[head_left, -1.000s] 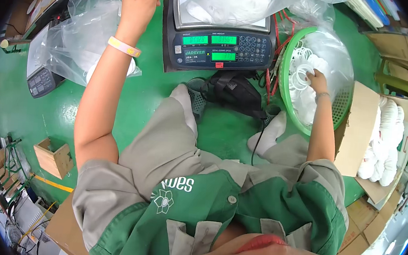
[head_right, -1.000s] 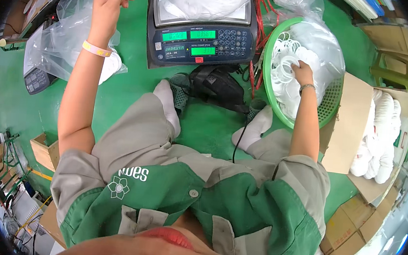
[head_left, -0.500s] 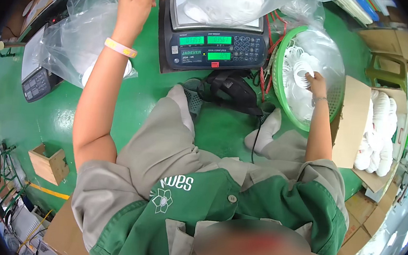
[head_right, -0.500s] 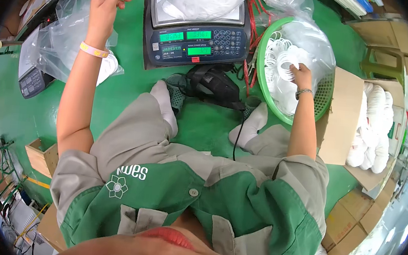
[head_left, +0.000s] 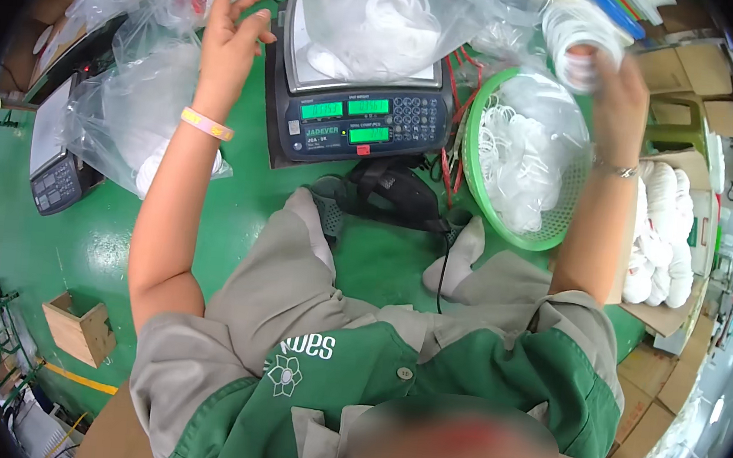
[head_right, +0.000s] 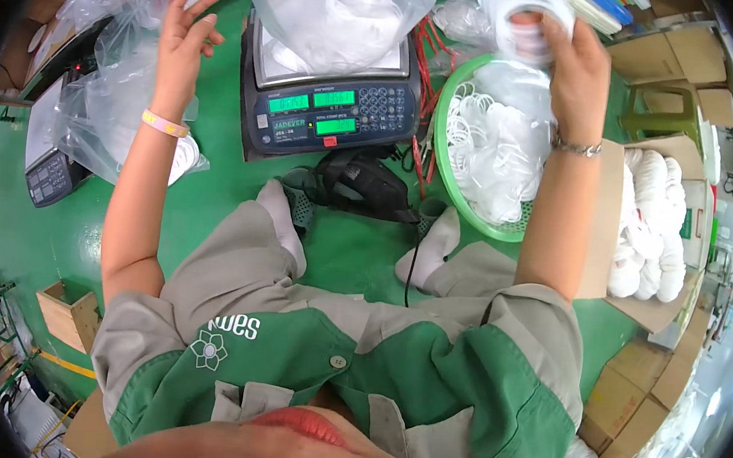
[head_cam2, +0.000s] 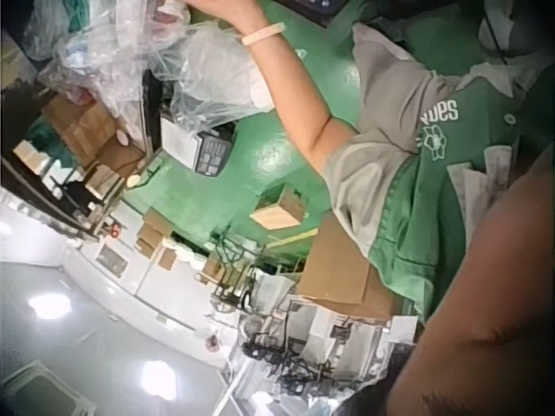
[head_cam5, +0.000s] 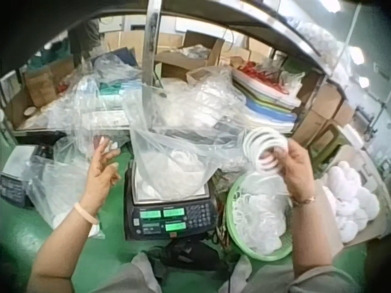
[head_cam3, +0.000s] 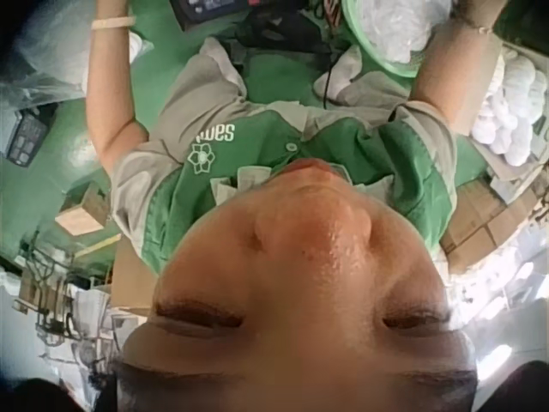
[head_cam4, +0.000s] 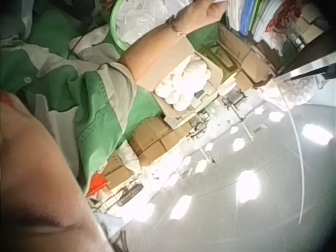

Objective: Weighing plastic rings on a digital scale and placing them into plastic bags for packaging.

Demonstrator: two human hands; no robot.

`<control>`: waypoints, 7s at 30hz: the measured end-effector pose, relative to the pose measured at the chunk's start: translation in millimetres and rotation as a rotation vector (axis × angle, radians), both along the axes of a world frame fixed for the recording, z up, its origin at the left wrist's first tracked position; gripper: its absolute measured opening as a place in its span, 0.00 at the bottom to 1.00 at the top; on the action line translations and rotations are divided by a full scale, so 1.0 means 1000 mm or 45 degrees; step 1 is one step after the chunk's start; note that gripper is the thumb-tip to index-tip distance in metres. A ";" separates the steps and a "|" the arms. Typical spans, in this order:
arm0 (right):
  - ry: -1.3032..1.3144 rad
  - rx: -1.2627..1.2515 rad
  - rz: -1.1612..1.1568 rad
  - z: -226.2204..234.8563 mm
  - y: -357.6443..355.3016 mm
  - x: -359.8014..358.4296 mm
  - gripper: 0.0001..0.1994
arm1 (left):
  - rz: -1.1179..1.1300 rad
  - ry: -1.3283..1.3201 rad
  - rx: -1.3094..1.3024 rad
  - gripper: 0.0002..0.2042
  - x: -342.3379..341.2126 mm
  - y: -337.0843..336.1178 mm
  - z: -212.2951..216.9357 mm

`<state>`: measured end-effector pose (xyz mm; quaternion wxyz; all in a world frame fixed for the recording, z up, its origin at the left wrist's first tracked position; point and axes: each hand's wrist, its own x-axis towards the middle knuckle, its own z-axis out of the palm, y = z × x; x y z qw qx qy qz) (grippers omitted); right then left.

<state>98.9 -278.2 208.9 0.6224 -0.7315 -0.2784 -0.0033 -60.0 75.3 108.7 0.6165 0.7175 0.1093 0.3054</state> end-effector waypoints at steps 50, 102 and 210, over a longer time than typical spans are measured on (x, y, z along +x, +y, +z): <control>0.058 0.162 -0.285 -0.048 -0.018 -0.085 0.16 | -0.049 0.034 -0.165 0.28 0.009 -0.016 0.006; -0.469 -1.750 1.625 -0.148 0.116 -0.054 0.17 | -0.481 -0.569 0.626 0.11 -0.053 -0.101 0.101; -0.939 -0.521 0.526 0.073 -0.076 -0.174 0.10 | -0.993 0.329 0.021 0.19 -0.106 -0.245 0.187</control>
